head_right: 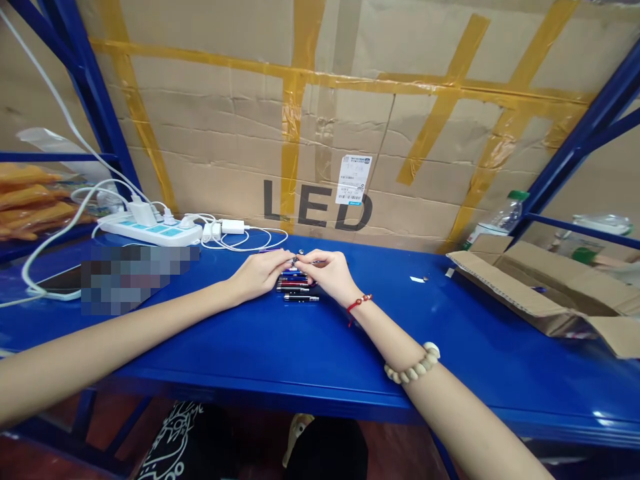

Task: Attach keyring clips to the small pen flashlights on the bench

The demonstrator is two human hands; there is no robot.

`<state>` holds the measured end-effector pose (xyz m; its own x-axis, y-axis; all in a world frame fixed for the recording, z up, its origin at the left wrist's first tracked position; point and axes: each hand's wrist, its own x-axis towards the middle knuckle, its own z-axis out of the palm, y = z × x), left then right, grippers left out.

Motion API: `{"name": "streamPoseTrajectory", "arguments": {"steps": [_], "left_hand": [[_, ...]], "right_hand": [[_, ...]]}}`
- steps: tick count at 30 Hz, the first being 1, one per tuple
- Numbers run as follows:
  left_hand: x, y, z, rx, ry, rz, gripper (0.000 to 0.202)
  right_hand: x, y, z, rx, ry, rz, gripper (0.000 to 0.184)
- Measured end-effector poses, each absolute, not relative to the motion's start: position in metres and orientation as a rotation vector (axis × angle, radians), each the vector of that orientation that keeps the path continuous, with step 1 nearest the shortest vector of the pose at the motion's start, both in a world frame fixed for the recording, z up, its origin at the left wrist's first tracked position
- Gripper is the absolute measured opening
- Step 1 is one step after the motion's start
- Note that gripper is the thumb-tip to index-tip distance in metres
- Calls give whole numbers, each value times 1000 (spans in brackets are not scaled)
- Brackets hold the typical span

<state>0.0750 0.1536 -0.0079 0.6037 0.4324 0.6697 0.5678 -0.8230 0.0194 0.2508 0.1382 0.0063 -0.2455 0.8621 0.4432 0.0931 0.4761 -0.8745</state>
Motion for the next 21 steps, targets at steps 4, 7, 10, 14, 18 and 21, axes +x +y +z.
{"name": "streamPoseTrajectory", "arguments": {"steps": [4, 7, 10, 14, 18, 21], "left_hand": [[75, 157, -10, -2591, -797, -1043, 25], [74, 159, -12, -2545, -783, -1046, 26], [74, 160, -12, -2518, -775, -1043, 27], [73, 161, -12, -2501, -783, -1024, 28], [73, 162, -12, -2453, -777, -1051, 29], [74, 161, -10, -2452, -824, -1031, 28]], "right_hand": [[250, 138, 6, -866, -1637, 933, 28], [250, 138, 5, -942, -1601, 954, 32], [250, 139, 4, -996, -1572, 967, 34], [248, 138, 5, -1002, -1551, 972, 35], [247, 137, 7, -1015, -1530, 977, 34], [247, 138, 8, -1003, -1532, 966, 33]]}}
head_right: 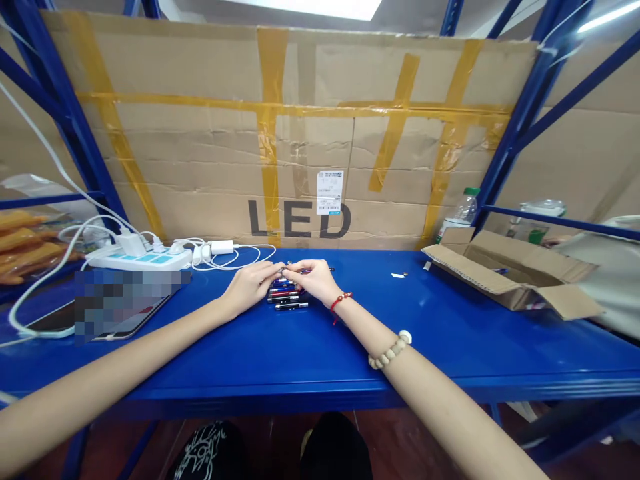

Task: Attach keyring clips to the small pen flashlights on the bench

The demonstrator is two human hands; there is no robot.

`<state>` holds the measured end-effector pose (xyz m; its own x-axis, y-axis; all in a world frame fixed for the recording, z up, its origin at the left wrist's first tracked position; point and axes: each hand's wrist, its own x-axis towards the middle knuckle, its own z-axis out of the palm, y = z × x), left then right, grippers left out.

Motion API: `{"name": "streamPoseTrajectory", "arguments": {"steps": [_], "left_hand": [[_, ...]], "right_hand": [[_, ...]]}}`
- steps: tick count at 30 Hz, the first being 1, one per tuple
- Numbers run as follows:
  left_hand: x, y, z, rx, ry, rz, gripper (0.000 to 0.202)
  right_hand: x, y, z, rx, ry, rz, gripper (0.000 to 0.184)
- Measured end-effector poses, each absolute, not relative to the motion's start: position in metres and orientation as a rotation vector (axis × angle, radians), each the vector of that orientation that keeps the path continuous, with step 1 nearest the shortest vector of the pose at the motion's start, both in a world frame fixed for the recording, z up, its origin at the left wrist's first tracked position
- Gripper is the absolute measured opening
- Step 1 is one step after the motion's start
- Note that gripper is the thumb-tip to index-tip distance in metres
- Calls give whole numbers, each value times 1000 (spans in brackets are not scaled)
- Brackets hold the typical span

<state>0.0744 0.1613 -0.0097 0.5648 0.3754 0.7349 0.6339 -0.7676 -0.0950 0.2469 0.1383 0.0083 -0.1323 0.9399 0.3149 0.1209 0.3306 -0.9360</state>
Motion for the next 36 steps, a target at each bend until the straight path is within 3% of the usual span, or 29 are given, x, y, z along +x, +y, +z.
{"name": "streamPoseTrajectory", "arguments": {"steps": [9, 18, 27, 36], "left_hand": [[75, 161, -2, -2663, -953, -747, 26], [76, 158, 1, -2624, -976, -692, 23], [78, 156, 2, -2589, -1027, -636, 26], [75, 166, -4, -2472, -1258, -691, 27]], "right_hand": [[253, 146, 7, -975, -1723, 825, 32], [252, 150, 3, -1137, -1822, 565, 30], [259, 139, 11, -1418, -1917, 145, 10], [261, 146, 6, -1510, -2092, 68, 33]]}}
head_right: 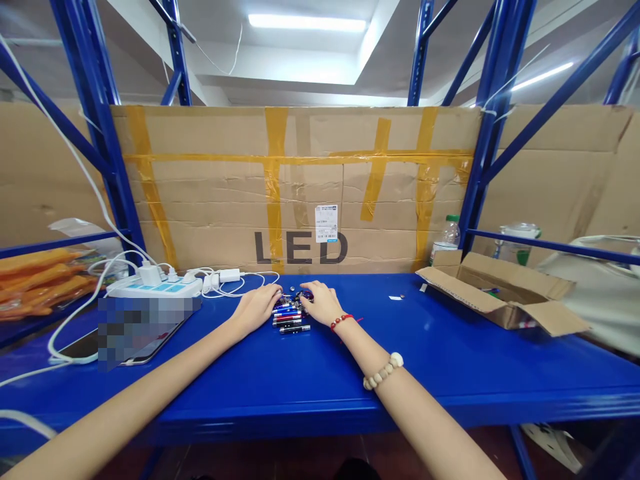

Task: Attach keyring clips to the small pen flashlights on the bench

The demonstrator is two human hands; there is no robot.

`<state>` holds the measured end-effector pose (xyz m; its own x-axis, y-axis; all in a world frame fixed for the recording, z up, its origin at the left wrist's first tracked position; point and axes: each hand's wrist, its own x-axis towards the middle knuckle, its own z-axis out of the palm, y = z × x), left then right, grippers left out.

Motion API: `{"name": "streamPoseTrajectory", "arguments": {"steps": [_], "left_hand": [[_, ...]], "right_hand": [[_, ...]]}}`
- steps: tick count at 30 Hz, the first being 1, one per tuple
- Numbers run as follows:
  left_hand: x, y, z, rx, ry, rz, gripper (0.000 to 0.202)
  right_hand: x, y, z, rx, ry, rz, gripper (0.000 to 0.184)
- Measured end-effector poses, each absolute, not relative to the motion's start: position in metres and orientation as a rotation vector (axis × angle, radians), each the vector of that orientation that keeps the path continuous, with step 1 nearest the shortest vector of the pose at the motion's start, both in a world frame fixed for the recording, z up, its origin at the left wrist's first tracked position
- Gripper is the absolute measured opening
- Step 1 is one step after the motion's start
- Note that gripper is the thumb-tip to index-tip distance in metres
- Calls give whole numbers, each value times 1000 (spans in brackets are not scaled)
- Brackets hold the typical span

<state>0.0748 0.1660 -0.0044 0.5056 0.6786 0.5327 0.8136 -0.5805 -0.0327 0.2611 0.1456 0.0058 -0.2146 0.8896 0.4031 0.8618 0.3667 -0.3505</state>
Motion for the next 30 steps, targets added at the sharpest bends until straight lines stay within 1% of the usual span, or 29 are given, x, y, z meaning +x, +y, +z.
{"name": "streamPoseTrajectory", "arguments": {"steps": [4, 9, 21, 30], "left_hand": [[71, 169, -6, -2412, -1391, -715, 27], [69, 166, -2, -2380, -1462, -714, 26], [69, 165, -2, -2402, -1484, -693, 26], [70, 161, 1, -2409, -1483, -691, 26]], "right_hand": [[263, 145, 4, -1559, -2204, 124, 34], [263, 142, 9, -1603, -2242, 81, 29], [263, 143, 9, -1598, -2133, 26, 15], [268, 144, 8, -1541, -1952, 123, 13]]}}
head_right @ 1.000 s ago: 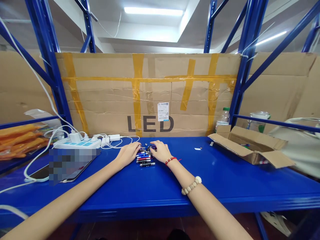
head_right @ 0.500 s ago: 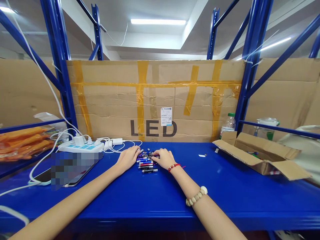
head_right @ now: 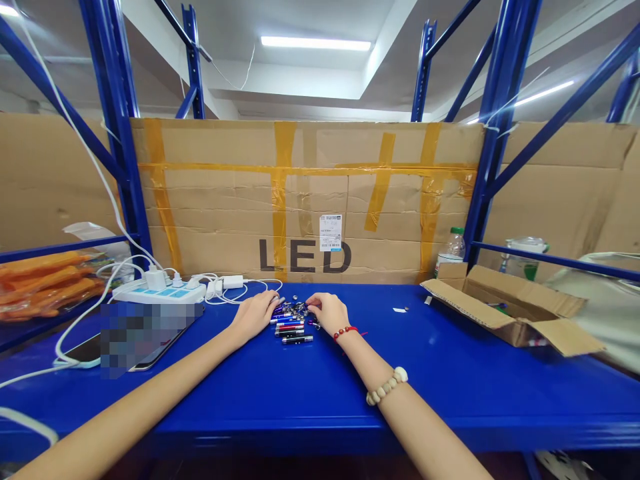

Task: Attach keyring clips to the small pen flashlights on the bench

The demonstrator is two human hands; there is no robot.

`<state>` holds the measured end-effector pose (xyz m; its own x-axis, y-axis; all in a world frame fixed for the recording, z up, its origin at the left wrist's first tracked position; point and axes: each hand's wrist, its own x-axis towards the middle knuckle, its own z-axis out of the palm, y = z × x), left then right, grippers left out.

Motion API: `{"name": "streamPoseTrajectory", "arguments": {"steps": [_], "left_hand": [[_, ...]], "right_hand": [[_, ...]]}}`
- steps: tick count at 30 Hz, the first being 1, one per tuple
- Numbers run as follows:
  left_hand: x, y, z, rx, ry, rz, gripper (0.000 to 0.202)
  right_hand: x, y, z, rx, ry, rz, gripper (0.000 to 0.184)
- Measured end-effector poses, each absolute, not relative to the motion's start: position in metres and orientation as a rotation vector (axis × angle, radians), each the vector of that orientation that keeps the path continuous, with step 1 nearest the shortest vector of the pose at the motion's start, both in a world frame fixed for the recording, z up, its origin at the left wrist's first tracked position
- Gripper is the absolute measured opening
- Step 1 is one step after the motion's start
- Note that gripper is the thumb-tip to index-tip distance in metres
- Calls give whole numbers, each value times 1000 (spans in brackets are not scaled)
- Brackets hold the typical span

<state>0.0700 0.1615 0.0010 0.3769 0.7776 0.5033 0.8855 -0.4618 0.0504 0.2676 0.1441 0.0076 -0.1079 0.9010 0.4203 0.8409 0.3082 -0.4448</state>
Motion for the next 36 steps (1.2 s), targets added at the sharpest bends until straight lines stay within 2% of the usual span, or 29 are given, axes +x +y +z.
{"name": "streamPoseTrajectory", "arguments": {"steps": [19, 25, 36], "left_hand": [[70, 161, 0, -2428, -1461, -732, 27], [69, 159, -1, -2417, -1458, -727, 28], [70, 161, -2, -2381, -1487, -691, 28]], "right_hand": [[268, 159, -5, -1292, -1901, 159, 22], [268, 160, -6, -1266, -1898, 135, 21], [268, 162, -8, -1253, -1916, 107, 30]]}}
